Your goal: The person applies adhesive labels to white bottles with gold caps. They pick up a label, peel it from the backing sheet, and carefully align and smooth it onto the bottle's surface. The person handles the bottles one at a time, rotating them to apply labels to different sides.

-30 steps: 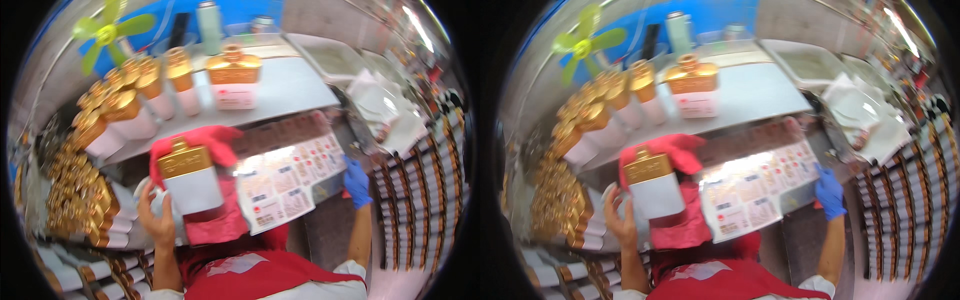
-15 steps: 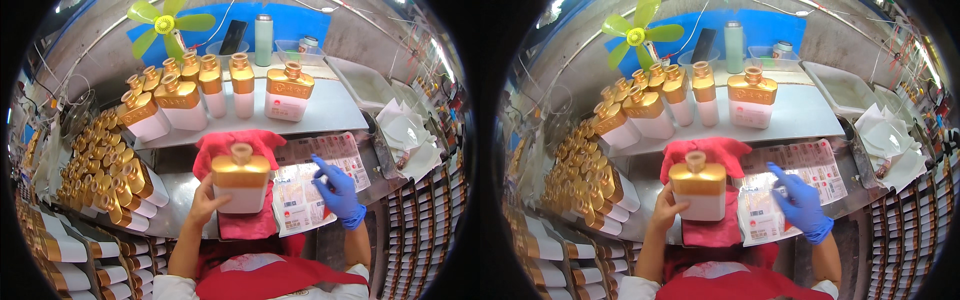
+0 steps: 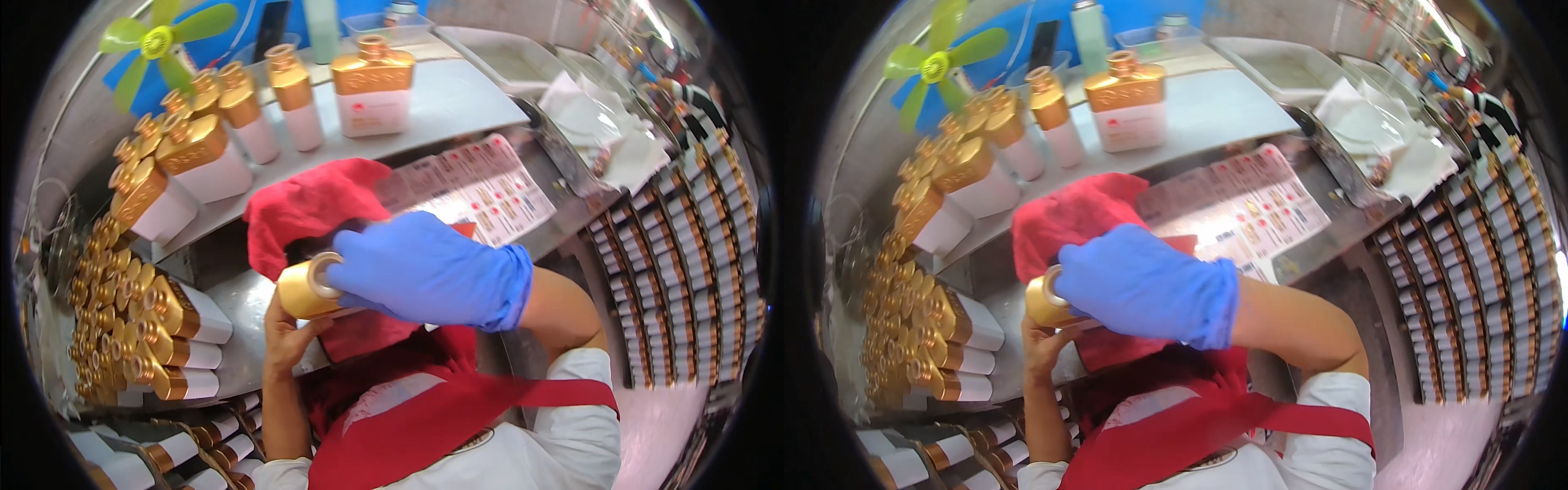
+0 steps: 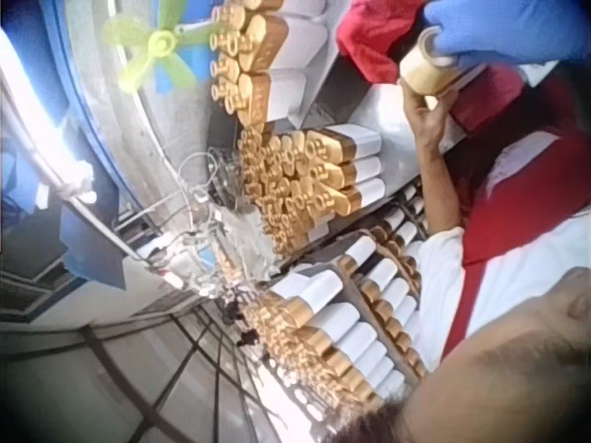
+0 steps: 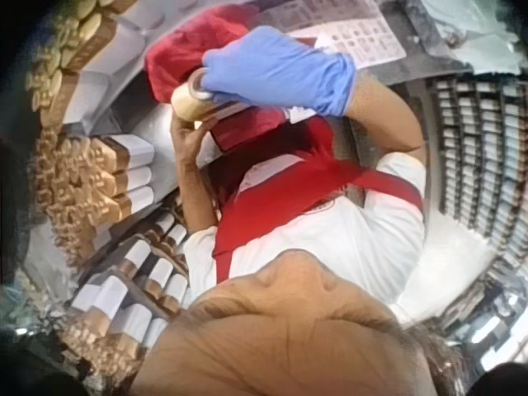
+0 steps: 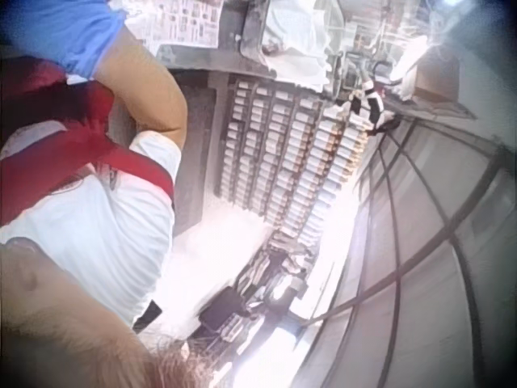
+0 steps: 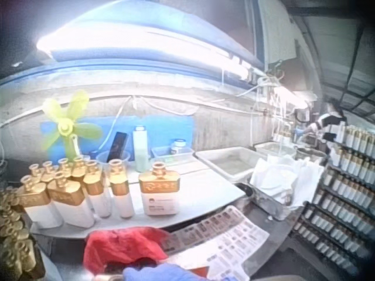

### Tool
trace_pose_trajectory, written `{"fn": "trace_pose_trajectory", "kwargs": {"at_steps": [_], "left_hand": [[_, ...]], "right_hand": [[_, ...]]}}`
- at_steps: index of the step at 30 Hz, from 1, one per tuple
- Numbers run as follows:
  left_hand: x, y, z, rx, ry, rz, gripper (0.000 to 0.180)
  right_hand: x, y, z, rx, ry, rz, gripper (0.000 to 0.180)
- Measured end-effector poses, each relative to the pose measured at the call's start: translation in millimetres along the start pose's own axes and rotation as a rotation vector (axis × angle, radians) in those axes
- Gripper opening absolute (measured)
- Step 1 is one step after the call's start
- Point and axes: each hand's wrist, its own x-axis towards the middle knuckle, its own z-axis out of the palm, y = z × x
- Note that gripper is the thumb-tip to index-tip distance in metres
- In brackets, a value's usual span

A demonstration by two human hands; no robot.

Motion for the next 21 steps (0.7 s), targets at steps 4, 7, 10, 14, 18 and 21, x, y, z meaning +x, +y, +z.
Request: {"fn": "trace_pose_trajectory", "kwargs": {"at_steps": [4, 7, 10, 14, 18, 21], "left_hand": [[-1, 3, 3, 0.104, -0.034, 0.043, 0.07], [-1, 9, 12, 0.167, -0.037, 0.113, 0.072], [-1, 16, 20, 0.265, -0.099, 0.096, 0.077], [-1, 24, 49, 0.372, -0.266, 0.268, 0.087], [4, 42, 84, 0.321, -0.277, 0.42, 0.084], [11, 30, 70, 0.381, -0.259, 0.345, 0.074]], "right_hand": [[-8, 3, -6, 0.081, -0.151, 0.058, 0.019], [-23, 0, -6, 0.098, -0.119, 0.083, 0.021], [-42, -10, -12, 0.072, -0.053, 0.133, 0.021], [-87, -25, -44, 0.068, 0.117, 0.192, 0.015], [-155, -47, -80, 0.191, 0.217, 0.433, 0.015], [-215, -70, -89, 0.197, 0.259, 0.73, 0.012]]}}
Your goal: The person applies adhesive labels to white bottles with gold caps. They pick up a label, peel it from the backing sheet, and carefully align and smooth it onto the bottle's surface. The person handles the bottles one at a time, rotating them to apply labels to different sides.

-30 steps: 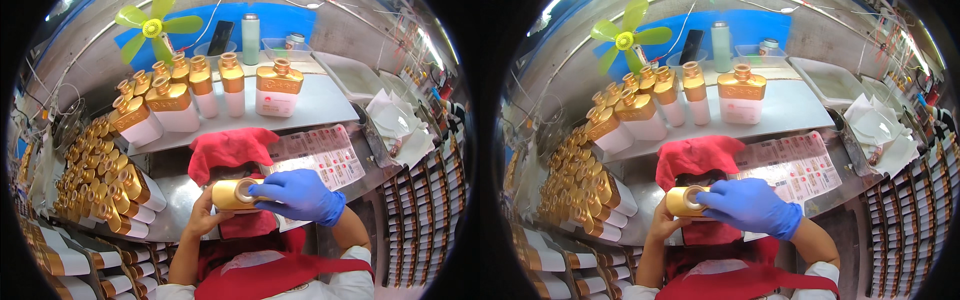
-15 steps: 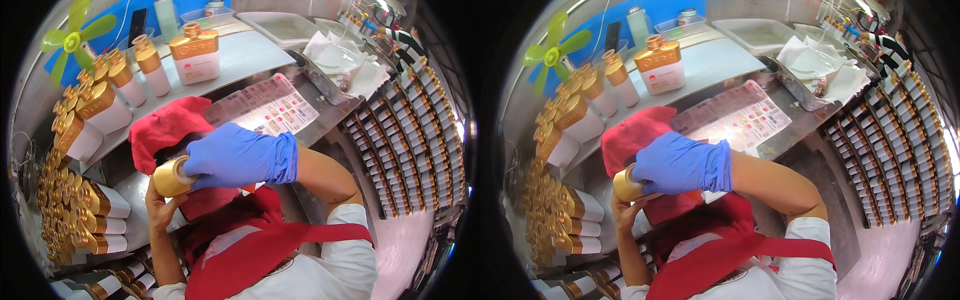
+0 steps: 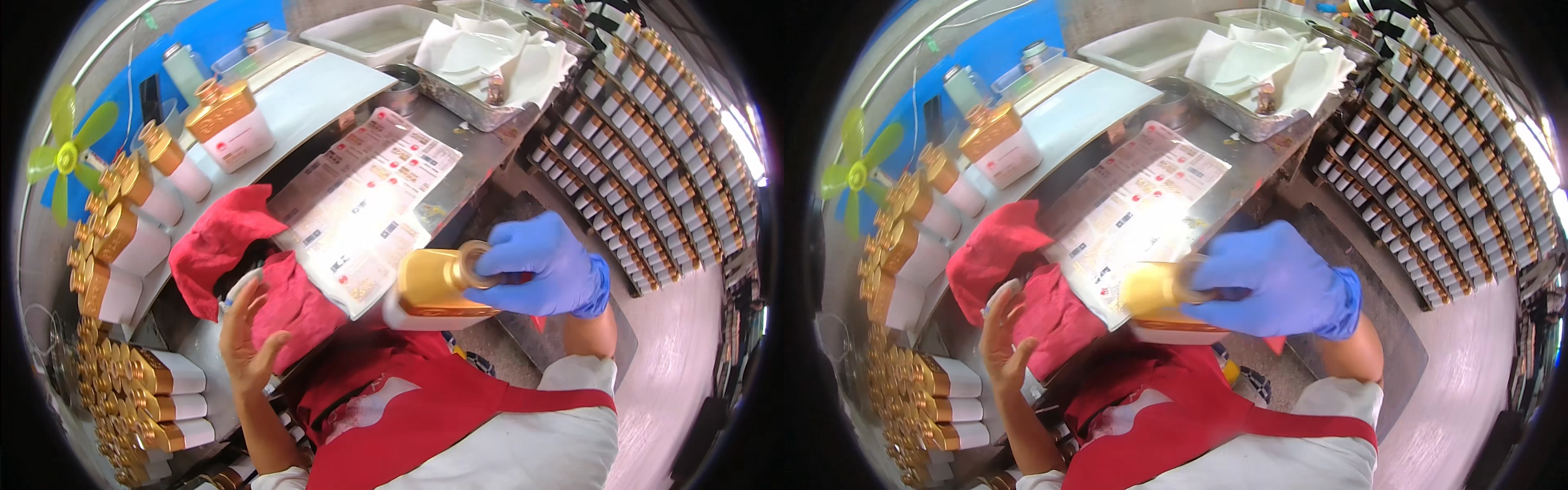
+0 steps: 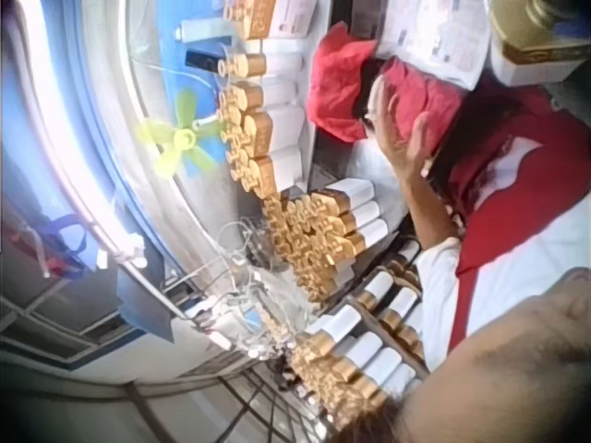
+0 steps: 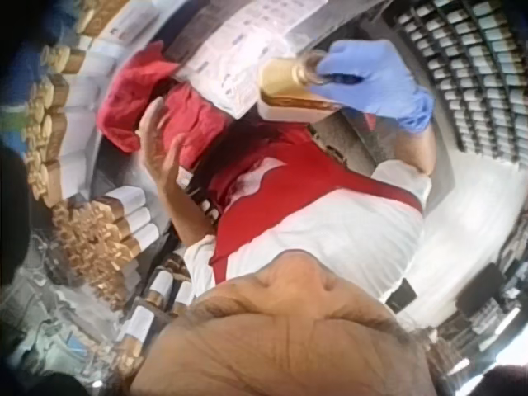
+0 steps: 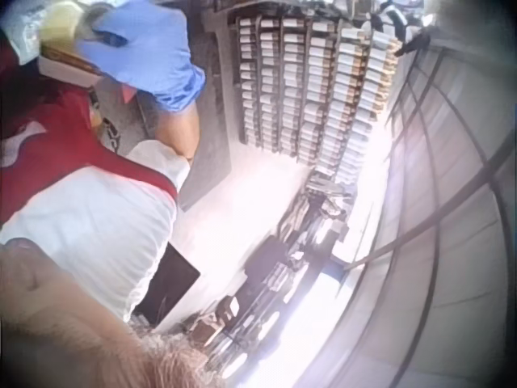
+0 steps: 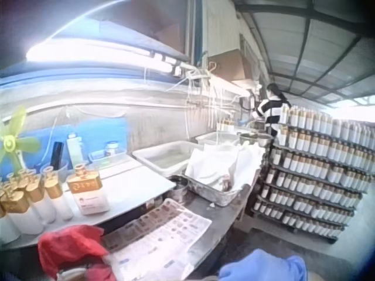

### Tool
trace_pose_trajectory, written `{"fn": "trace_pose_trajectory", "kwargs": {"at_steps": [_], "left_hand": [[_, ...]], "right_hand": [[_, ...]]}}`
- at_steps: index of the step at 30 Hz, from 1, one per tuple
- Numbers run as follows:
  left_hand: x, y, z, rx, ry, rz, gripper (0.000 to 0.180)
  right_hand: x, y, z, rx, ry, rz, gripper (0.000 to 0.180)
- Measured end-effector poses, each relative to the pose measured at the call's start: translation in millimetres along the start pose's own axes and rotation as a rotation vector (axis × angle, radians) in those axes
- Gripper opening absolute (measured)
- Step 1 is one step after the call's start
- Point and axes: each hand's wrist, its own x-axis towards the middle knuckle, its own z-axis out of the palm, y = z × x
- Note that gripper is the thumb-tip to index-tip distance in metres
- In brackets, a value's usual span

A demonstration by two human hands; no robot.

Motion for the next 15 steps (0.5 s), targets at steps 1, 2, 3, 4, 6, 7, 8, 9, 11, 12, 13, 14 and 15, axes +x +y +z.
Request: {"fn": "trace_pose_trajectory", "kwargs": {"at_steps": [1, 2, 3, 4, 6, 7, 8, 9, 11, 12, 13, 14, 15], "left_hand": [[-3, 0, -3, 0.012, 0.037, 0.003, 0.061], [-2, -5, -3, 0.009, 0.045, -0.037, 0.058], [0, -6, -3, 0.007, 0.052, -0.076, 0.055], [0, -3, -5, 0.016, 0.069, -0.115, 0.052], [6, -11, -8, 0.047, 0.074, -0.131, 0.047], [9, -16, -8, 0.061, 0.079, -0.139, 0.044], [11, -19, -9, 0.1, 0.089, -0.154, 0.041], [11, -22, -12, 0.12, 0.105, -0.177, 0.04], [14, -26, -12, 0.188, 0.108, -0.209, 0.036], [17, -25, -12, 0.24, 0.093, -0.22, 0.034], [19, -27, -12, 0.297, 0.117, -0.248, 0.032], [23, -31, -13, 0.368, 0.109, -0.249, 0.03], [27, -36, -12, 0.341, 0.115, -0.219, 0.027]], "right_hand": [[-18, 10, -1, -0.057, 0.008, 0.085, 0.012], [-37, 30, 8, -0.119, 0.018, 0.186, 0.013], [-53, 50, 19, -0.196, 0.031, 0.262, 0.014], [-66, 71, 32, -0.266, 0.04, 0.327, 0.017], [-93, 127, 69, -0.423, -0.06, 0.512, 0.022], [-109, 162, 94, -0.449, -0.053, 0.568, 0.022], [-125, 198, 121, -0.469, -0.046, 0.618, 0.022], [-135, 228, 144, -0.457, -0.087, 0.696, 0.022], [-147, 283, 183, -0.424, -0.151, 0.822, 0.023], [-151, 308, 202, -0.4, -0.175, 0.868, 0.024], [-151, 335, 222, -0.375, -0.192, 0.918, 0.025], [-150, 360, 243, -0.324, -0.178, 0.978, 0.025], [-147, 384, 264, -0.274, -0.166, 1.035, 0.025]]}}
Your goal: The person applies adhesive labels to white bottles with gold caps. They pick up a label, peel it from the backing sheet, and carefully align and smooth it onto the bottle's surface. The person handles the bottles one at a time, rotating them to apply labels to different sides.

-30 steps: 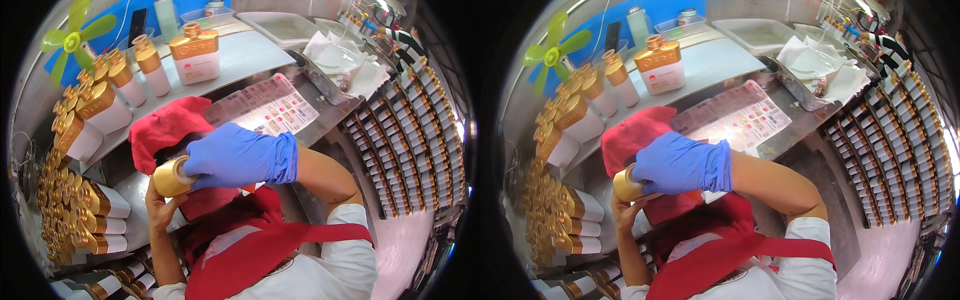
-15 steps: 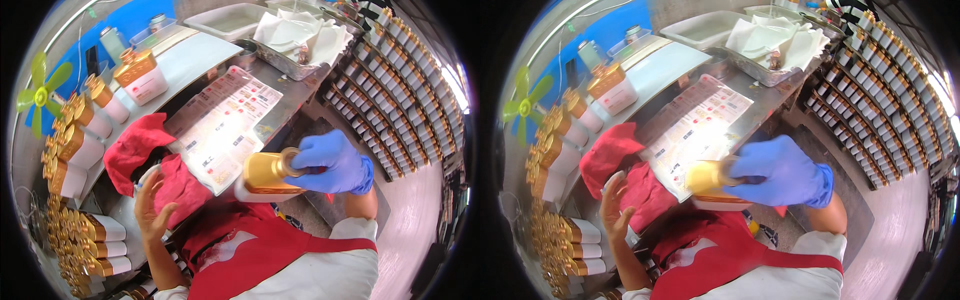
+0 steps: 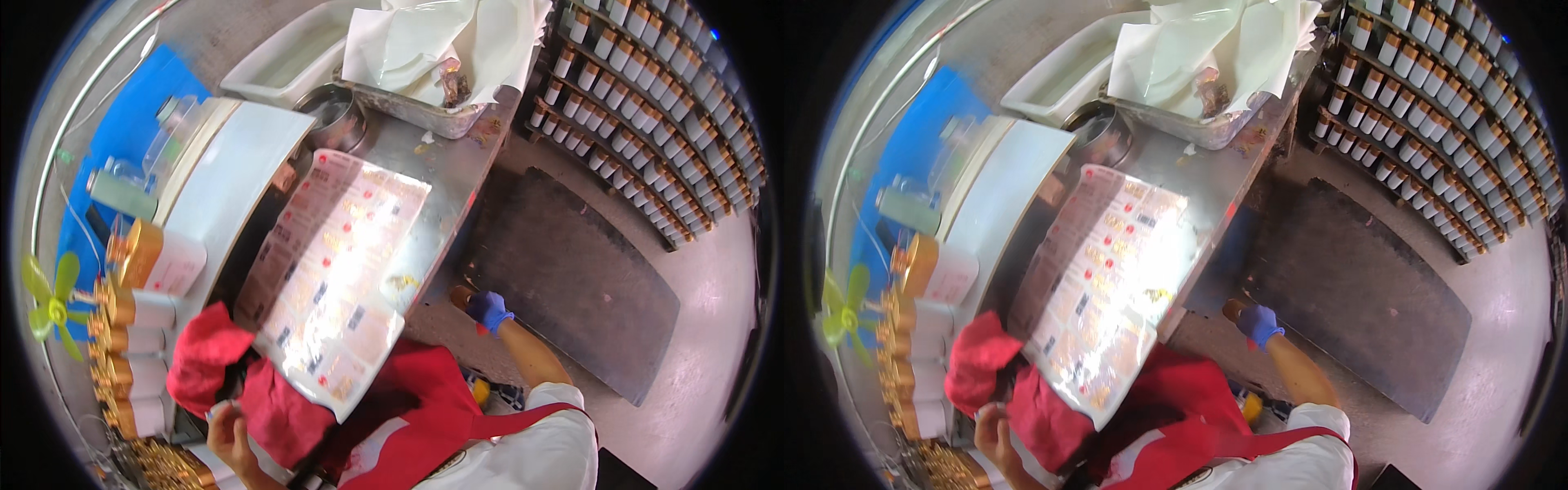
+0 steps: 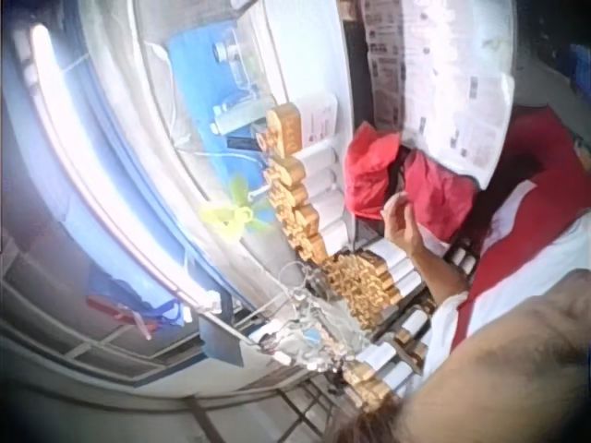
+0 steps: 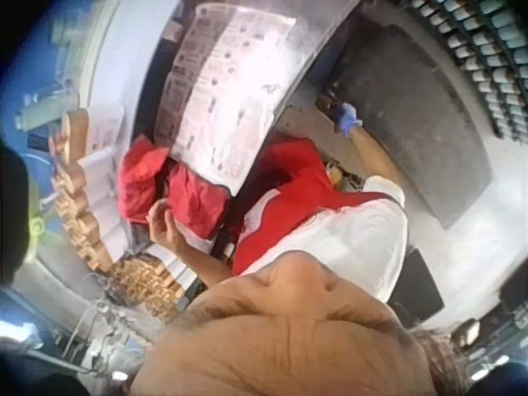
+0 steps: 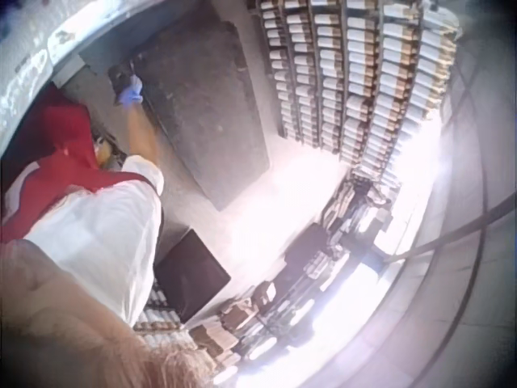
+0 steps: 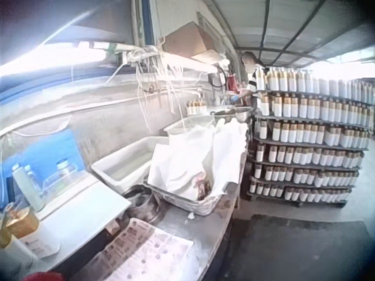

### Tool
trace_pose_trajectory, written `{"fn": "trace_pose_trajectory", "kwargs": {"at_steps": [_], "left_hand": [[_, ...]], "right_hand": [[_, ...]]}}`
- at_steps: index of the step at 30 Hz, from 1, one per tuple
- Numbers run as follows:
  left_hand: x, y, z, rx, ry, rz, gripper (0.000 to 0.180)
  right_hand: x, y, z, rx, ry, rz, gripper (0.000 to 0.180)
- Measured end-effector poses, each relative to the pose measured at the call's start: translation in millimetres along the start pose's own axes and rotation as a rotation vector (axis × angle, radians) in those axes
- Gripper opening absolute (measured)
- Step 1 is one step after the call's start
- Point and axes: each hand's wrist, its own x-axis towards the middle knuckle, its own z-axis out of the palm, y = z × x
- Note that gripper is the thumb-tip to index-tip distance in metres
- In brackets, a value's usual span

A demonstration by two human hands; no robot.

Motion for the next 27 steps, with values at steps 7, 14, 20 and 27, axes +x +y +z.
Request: {"fn": "trace_pose_trajectory", "kwargs": {"at_steps": [7, 14, 20, 27], "left_hand": [[17, 22, 5, 0.078, 0.063, -0.15, 0.021], [35, 30, -4, 0.263, 0.043, -0.271, 0.025], [54, 56, 39, 0.121, -0.09, -0.207, 0.028], [67, 91, 145, -0.172, -0.653, -0.41, 0.025]], "right_hand": [[120, -29, 102, 0.371, 0.112, 0.178, 0.028], [197, -61, 146, 0.341, 0.043, 0.163, 0.027], [196, -64, 147, 0.263, -0.041, 0.025, 0.026], [129, -34, 121, 0.148, -0.082, -0.258, 0.026]]}}
